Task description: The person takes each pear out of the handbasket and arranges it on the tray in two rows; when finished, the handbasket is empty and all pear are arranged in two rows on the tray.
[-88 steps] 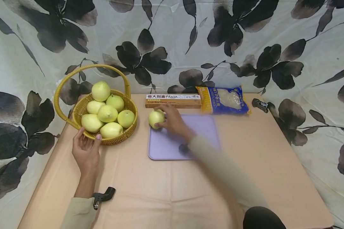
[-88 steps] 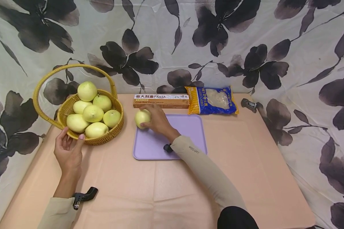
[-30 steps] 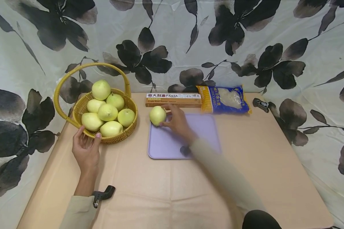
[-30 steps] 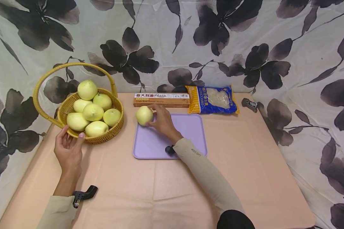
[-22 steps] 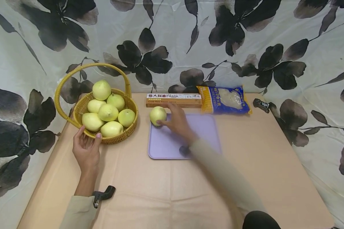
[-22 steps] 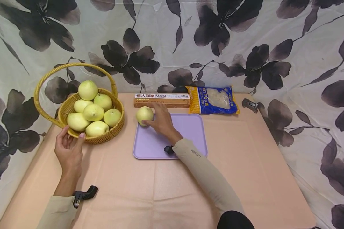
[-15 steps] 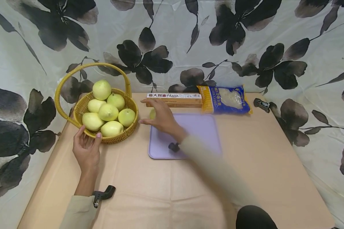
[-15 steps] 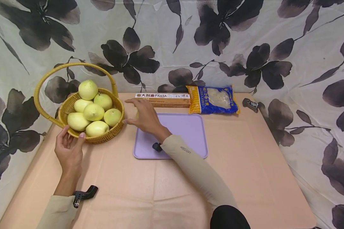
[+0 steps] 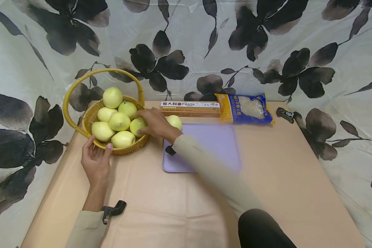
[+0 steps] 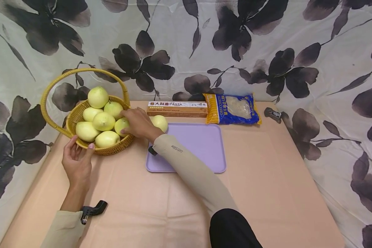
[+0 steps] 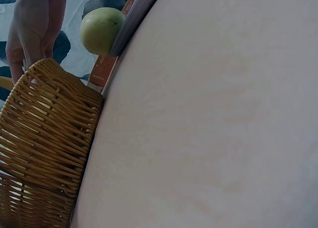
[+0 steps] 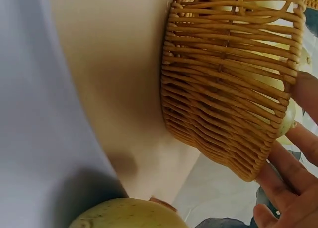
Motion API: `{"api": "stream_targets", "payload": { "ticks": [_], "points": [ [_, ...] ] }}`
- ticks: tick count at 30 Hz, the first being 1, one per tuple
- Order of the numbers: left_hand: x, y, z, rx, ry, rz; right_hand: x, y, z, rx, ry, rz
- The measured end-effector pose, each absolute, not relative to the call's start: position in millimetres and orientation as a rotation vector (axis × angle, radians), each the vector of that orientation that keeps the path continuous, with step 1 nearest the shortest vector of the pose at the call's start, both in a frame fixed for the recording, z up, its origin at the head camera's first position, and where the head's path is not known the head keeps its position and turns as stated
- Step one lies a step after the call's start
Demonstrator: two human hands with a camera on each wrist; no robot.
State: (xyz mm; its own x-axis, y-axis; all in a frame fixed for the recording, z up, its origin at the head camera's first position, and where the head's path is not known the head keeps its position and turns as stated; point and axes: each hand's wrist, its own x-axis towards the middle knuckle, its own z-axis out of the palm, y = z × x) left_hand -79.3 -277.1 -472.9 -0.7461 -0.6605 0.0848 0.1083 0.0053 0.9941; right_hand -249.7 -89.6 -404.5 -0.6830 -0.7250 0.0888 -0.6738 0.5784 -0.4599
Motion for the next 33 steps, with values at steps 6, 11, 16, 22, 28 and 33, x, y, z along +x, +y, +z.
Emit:
{"api": "stream_targets", "payload": {
  "ticks": [6, 11, 16, 22, 28, 33],
  "points": [
    [-79.7, -276.1, -474.8, 0.561, -1.729, -1.785, -252.6, -96.6, -406.1, -1.209, 2.671, -0.618],
    [-79.7, -275.0, -475.7, 0.556, -1.738, -1.776, -252.2, -94.5, -405.8, -1.183, 2.667, -0.676],
    [-80.0, -276.4, -475.8, 0.571, -1.75, -1.768, -249.2, -90.1, -399.4, -1.114, 2.66, -0.79],
    [-79.7, -277.6, -475.1, 0.589, -1.758, -1.758, -243.6, -80.6, -390.0, -1.096, 2.662, -0.951],
    [-79.1, -276.7, -474.3, 0.581, -1.748, -1.776, -237.4, -57.1, -383.5, -1.06, 2.662, -1.171],
    [-79.0, -275.7, -473.5, 0.568, -1.758, -1.765, -236.0, -31.3, -382.6, -0.99, 2.658, -1.328]
  ]
}}
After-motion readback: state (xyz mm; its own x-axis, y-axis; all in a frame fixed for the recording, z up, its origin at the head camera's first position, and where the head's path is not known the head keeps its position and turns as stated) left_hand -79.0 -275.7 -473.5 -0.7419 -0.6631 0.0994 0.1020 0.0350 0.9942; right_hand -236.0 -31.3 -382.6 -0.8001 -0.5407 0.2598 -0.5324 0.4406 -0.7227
